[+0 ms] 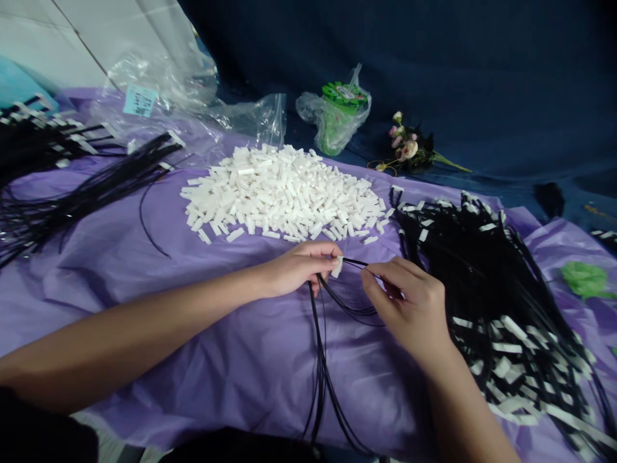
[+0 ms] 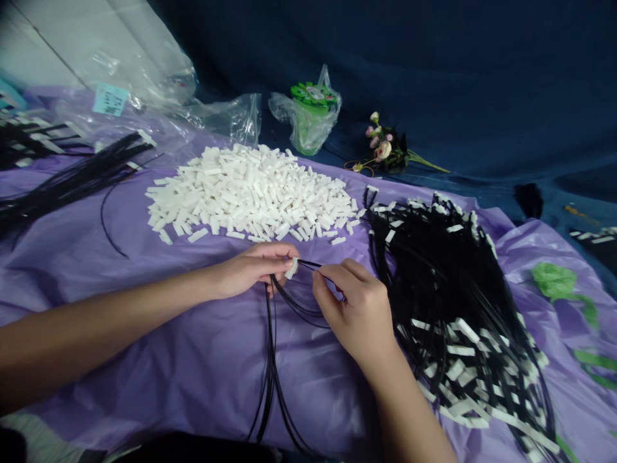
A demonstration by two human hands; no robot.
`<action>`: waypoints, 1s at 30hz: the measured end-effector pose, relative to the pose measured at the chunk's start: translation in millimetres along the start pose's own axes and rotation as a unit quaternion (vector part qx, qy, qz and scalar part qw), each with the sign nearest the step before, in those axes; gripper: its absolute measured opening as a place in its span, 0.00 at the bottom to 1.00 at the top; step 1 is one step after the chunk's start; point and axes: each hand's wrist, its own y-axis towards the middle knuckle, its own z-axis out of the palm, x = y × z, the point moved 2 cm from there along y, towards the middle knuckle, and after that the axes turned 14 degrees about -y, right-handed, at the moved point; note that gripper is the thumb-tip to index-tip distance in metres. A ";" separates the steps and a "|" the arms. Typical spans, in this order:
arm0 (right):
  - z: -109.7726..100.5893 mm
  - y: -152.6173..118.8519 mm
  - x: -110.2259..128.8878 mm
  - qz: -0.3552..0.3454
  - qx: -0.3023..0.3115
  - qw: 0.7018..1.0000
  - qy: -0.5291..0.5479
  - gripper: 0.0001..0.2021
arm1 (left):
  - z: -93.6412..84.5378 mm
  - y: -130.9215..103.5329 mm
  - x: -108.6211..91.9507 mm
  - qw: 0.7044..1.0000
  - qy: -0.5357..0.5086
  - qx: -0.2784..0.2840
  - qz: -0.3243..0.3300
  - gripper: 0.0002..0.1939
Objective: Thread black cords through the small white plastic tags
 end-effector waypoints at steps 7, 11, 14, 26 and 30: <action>4.1 -3.5 0.8 -0.029 -0.024 0.998 -0.047 0.05 | 2.5 -1.2 -0.5 1.000 0.023 -0.007 -0.001 0.08; 8.1 -3.6 1.6 -0.037 -0.022 0.997 -0.060 0.05 | 2.8 -1.5 -1.1 1.000 0.010 -0.016 -0.002 0.08; 11.1 -3.4 1.3 -0.046 -0.031 0.996 -0.067 0.04 | 3.1 -1.2 -1.2 1.000 0.008 -0.016 0.001 0.08; 6.4 -8.3 30.7 -0.288 0.009 0.949 -0.131 0.06 | -0.8 3.1 -0.7 0.998 -0.015 -0.054 -0.005 0.09; 13.0 -9.5 29.4 -0.291 0.064 0.946 -0.132 0.10 | -2.7 3.9 -1.2 0.999 -0.010 -0.049 0.004 0.09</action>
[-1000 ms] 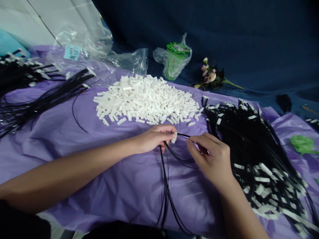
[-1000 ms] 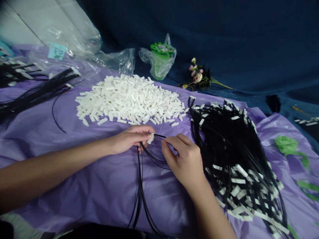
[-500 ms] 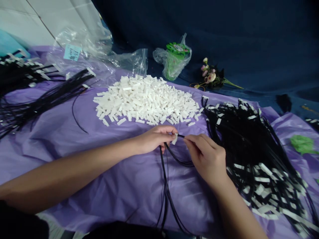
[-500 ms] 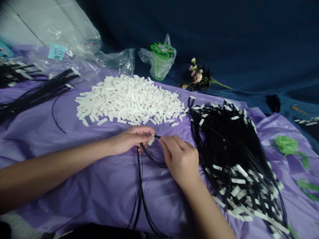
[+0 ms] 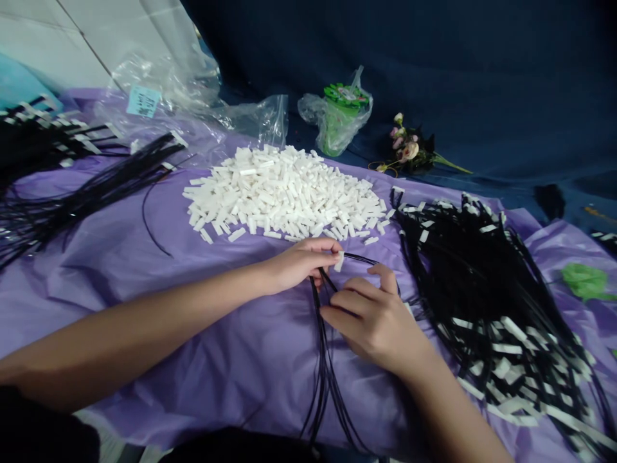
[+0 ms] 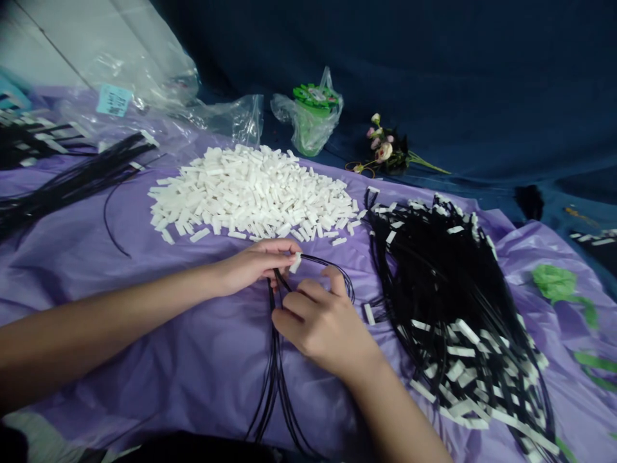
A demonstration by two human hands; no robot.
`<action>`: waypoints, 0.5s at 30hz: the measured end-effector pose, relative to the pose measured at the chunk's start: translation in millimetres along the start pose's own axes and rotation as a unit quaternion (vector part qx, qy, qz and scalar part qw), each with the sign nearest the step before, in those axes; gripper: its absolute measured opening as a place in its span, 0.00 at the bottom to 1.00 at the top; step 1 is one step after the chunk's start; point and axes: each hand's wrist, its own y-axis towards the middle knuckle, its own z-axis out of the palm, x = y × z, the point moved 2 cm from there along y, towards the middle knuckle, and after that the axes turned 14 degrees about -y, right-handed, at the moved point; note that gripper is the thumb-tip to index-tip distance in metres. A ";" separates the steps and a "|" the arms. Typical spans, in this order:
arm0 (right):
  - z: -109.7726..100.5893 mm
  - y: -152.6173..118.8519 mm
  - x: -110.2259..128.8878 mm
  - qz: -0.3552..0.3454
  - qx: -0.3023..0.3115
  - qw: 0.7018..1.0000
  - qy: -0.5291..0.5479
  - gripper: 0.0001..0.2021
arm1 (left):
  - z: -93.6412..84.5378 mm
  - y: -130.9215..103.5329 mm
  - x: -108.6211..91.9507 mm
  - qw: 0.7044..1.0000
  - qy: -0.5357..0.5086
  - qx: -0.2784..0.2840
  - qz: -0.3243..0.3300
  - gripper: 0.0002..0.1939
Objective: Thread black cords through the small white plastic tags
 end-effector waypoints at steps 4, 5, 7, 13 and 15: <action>-6.3 -2.1 -12.1 0.069 -0.035 0.995 0.067 0.06 | -0.8 1.3 2.3 1.000 -0.015 0.021 0.003 0.08; -8.9 -2.7 -15.3 0.088 -0.044 0.989 0.106 0.05 | -1.0 1.6 3.1 1.000 -0.016 0.023 0.001 0.08; -12.8 -4.8 -21.5 0.132 -0.074 0.965 0.213 0.04 | -0.9 2.0 4.1 0.999 -0.023 0.026 -0.001 0.07; -13.8 -18.7 -42.6 0.365 -0.300 0.769 0.430 0.05 | 1.2 1.4 3.0 0.999 -0.034 0.036 0.003 0.06; -17.8 -22.1 -49.5 0.400 -0.388 0.680 0.476 0.03 | 1.1 0.8 2.4 0.999 -0.024 0.024 0.000 0.06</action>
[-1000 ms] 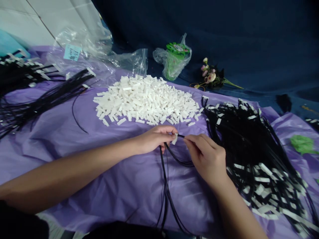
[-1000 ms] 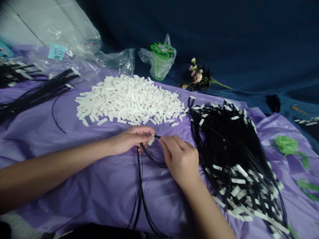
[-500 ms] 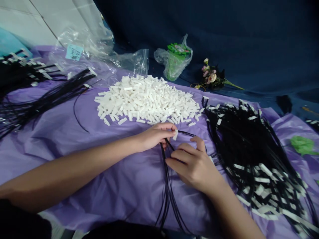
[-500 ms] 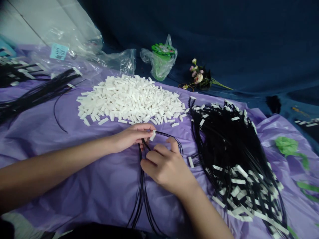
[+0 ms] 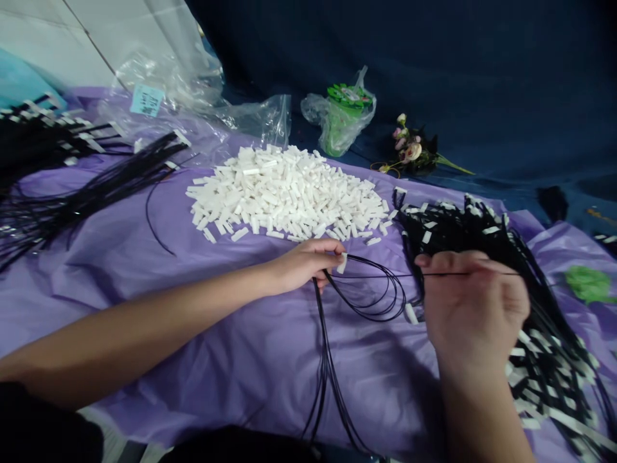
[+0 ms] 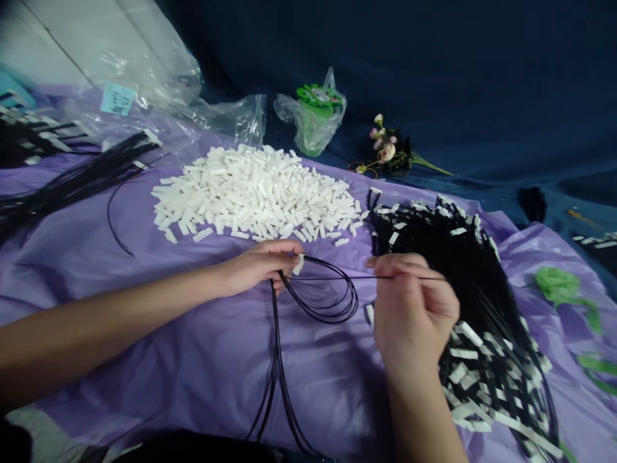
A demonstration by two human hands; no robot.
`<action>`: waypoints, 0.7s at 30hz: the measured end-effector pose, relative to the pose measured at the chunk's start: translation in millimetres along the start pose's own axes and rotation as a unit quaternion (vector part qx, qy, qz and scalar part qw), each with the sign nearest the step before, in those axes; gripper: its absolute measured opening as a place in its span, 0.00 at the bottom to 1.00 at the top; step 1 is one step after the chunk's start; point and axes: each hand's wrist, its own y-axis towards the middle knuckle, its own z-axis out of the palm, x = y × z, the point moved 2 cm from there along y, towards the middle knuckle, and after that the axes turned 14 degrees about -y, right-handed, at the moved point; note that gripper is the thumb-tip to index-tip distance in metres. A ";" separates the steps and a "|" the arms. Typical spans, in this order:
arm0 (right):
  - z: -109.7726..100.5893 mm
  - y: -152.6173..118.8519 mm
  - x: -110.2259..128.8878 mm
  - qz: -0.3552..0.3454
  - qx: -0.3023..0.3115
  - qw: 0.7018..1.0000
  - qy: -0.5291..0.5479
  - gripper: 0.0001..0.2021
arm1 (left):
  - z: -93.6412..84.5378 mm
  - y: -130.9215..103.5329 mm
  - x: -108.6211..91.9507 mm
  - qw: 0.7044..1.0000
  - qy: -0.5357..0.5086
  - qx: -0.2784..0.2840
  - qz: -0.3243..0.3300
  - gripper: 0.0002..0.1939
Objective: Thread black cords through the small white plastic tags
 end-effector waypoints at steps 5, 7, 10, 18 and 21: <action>-3.9 7.8 9.1 0.105 -0.026 0.989 0.098 0.10 | -0.7 -0.3 0.9 1.000 0.002 0.005 -0.001 0.06; 0.1 2.9 8.7 0.104 0.014 0.993 0.062 0.08 | -0.9 0.2 1.8 1.000 -0.004 0.009 0.002 0.06; 9.2 -10.2 1.8 0.071 0.086 0.992 -0.064 0.04 | -0.6 0.7 2.0 1.000 0.001 0.001 0.008 0.07; 17.7 -18.4 -0.1 -0.130 0.123 0.880 -0.439 0.05 | 1.1 0.6 -0.3 0.999 -0.014 -0.012 0.027 0.05; 17.7 -16.9 0.6 -0.124 0.128 0.876 -0.448 0.06 | 1.0 0.8 -0.1 0.999 -0.013 -0.009 0.032 0.06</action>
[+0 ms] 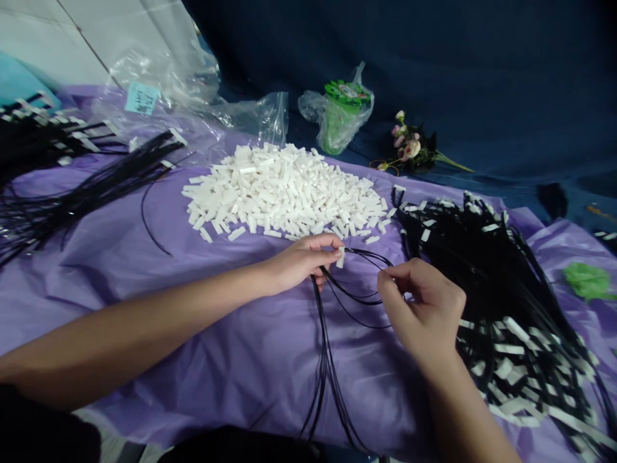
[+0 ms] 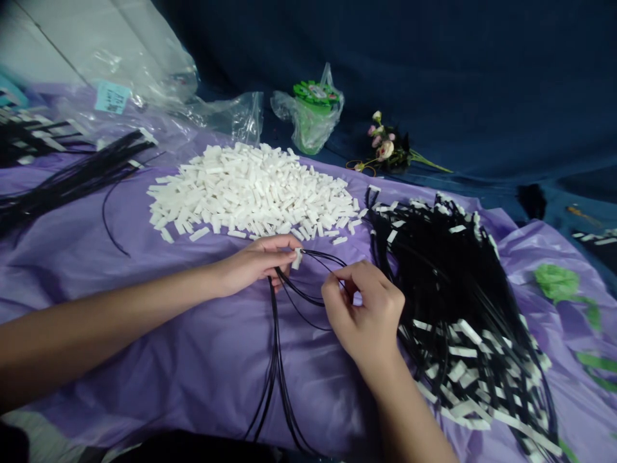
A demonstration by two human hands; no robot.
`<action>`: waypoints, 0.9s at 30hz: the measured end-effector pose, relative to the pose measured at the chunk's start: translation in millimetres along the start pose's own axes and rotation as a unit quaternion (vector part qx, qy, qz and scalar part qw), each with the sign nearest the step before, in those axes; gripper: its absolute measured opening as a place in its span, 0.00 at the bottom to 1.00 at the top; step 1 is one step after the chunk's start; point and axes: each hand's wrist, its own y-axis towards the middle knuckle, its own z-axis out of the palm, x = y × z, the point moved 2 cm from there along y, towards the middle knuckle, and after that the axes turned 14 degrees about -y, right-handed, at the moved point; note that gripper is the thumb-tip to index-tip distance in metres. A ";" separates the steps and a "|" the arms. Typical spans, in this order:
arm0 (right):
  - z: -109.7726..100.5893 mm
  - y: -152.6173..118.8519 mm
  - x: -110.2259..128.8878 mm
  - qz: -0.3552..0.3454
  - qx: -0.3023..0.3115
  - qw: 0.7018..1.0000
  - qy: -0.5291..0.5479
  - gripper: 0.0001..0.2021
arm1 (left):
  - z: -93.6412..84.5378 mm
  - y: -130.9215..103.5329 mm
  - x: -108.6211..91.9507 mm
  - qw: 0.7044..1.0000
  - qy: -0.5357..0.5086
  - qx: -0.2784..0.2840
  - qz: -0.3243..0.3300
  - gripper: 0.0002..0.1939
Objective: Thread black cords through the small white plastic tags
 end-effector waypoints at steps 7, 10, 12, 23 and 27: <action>3.3 1.5 2.7 -0.026 0.019 0.999 -0.006 0.07 | -0.6 0.0 0.6 1.000 0.003 0.004 -0.002 0.06; 3.9 1.9 2.5 -0.023 0.022 0.999 -0.004 0.07 | -0.4 -0.3 0.1 1.000 0.005 0.003 -0.002 0.06; 3.7 1.7 2.1 -0.017 0.024 1.000 -0.002 0.07 | -0.4 -0.4 0.0 1.000 0.004 0.004 -0.002 0.06; 2.6 1.1 0.5 0.004 0.033 0.999 0.009 0.06 | -0.6 -0.6 0.4 1.000 0.002 0.004 0.004 0.06; 2.3 0.6 -0.1 0.008 0.030 0.999 0.006 0.06 | 0.4 -0.9 -0.7 1.000 0.006 0.008 0.006 0.06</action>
